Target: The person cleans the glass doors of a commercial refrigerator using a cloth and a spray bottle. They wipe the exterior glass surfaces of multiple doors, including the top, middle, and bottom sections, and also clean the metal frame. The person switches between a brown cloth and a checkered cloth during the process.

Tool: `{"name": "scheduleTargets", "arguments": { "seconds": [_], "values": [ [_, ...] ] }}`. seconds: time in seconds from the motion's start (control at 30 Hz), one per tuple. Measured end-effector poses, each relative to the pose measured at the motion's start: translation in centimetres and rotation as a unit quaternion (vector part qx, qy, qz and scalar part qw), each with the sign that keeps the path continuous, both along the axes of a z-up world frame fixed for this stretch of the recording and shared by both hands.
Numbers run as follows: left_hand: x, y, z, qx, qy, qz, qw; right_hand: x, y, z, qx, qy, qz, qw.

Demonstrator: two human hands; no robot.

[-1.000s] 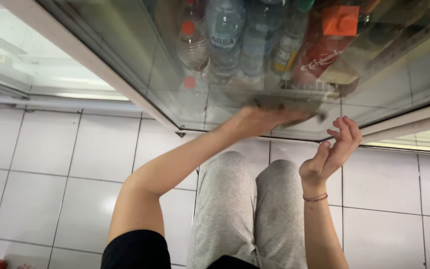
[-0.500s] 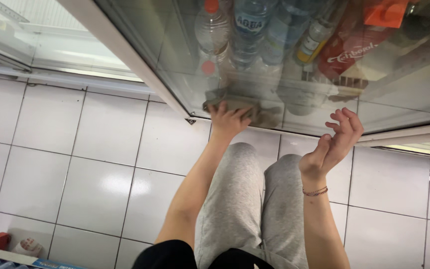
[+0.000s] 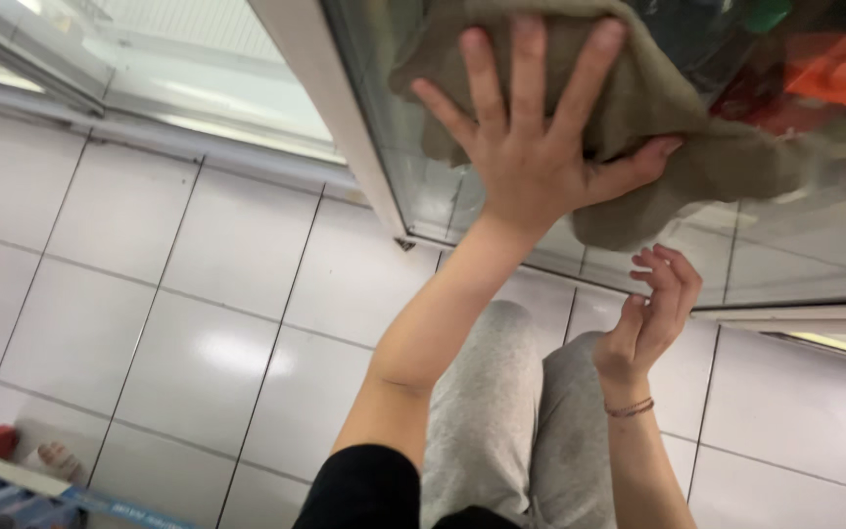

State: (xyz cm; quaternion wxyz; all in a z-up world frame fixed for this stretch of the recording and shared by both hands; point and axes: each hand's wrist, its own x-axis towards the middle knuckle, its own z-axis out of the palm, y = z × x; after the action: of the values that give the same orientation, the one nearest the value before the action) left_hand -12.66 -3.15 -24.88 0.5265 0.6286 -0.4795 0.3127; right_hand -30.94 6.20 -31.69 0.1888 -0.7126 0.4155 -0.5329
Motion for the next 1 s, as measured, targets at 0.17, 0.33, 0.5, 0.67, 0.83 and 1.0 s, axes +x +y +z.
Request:
{"name": "scheduleTargets", "arguments": {
  "seconds": [0.17, 0.33, 0.5, 0.67, 0.83, 1.0],
  "values": [
    [0.8, 0.8, -14.1, 0.011, -0.034, -0.02, 0.999, 0.4, 0.0, -0.9, -0.005, 0.012, 0.025, 1.0],
    [3.2, 7.6, -30.4, 0.302, 0.058, -0.026, 0.951, 1.9, 1.7, -1.6, 0.042, 0.053, 0.048, 0.997],
    [4.7, 5.7, -26.2, 0.111, 0.046, -0.042, 0.992, 3.4, 2.7, -3.4, 0.06, 0.082, 0.109, 0.989],
    [6.3, 5.0, -20.6, 0.025, 0.02, 0.003, 0.999, 6.0, 2.4, -11.3, 0.194, 0.125, 0.081, 0.97],
    [7.3, 11.8, -29.2, 0.22, 0.164, -0.002, 0.962, 8.5, -2.7, -20.6, 0.333, 0.094, 0.104, 0.932],
    [5.6, 16.2, -38.7, 0.298, 0.619, 0.131, 0.715, 7.3, -3.9, -21.7, 0.413, 0.1, 0.084, 0.901]
  ]
}}
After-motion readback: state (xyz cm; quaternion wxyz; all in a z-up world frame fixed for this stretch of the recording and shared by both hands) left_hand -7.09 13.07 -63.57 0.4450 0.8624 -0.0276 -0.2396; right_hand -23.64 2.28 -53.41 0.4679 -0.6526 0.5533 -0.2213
